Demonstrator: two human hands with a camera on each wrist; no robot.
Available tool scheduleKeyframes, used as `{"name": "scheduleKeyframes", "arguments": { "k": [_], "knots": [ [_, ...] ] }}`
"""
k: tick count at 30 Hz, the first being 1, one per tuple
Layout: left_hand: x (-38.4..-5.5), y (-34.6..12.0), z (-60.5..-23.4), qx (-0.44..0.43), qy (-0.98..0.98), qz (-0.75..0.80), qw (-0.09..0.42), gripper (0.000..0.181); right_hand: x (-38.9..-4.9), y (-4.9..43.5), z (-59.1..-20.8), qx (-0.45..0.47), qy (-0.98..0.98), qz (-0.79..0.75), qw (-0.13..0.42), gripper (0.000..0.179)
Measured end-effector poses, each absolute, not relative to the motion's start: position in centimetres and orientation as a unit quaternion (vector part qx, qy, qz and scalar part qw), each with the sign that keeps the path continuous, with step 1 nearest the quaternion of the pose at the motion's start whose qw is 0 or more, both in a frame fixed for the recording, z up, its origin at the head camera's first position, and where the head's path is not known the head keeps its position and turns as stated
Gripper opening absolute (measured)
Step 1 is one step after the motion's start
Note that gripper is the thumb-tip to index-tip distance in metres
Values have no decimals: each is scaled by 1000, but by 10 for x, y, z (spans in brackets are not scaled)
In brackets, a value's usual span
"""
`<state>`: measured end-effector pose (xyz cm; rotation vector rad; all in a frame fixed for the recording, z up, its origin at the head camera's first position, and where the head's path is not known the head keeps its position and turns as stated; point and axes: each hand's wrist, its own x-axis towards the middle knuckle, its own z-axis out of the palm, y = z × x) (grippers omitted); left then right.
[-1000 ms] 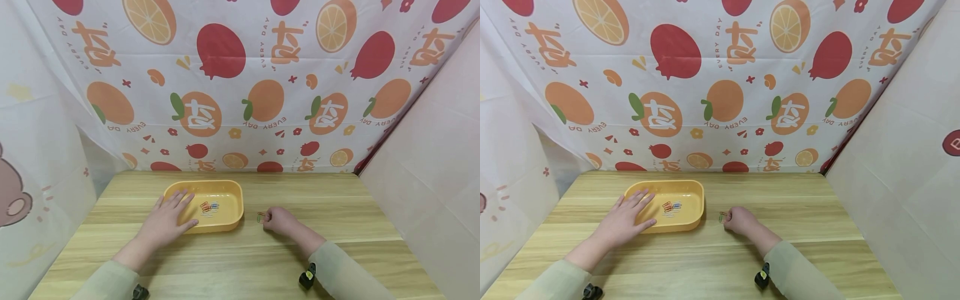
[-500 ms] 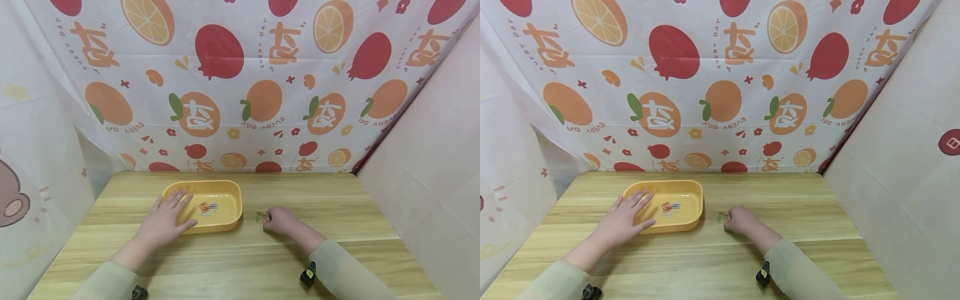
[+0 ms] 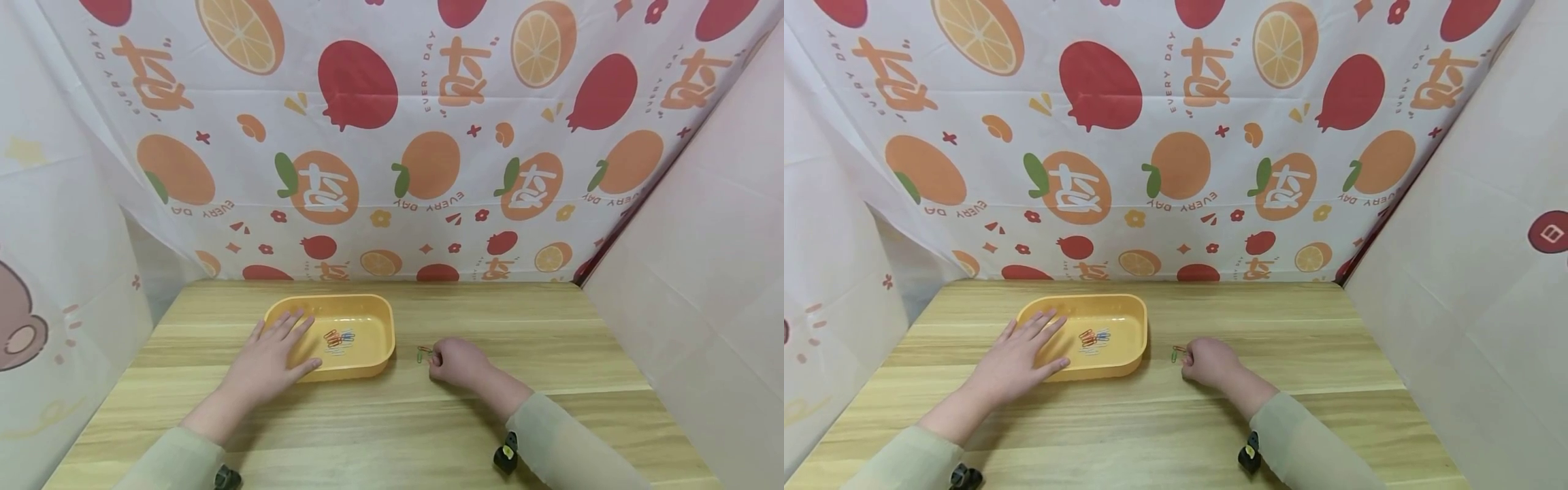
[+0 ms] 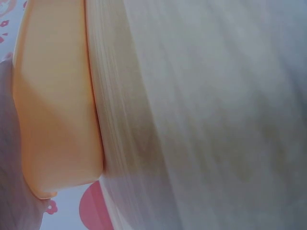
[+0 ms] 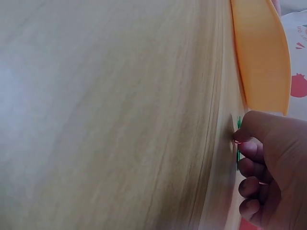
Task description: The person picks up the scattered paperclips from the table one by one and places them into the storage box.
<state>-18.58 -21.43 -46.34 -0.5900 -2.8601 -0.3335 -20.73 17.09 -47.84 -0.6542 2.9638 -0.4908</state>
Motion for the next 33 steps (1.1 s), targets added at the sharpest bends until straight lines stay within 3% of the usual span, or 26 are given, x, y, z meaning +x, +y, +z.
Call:
{"name": "scheduleKeyframes", "arguments": {
  "k": [15,33],
  "knots": [
    [-187,-215,-465,-199,-968,-112,103,85,-206,171,-483,-219,964,-151,1,20],
    [-188,-216,-468,-203,-965,-116,116,84,-211,182,-488,-217,945,-238,58,17]
  ]
}}
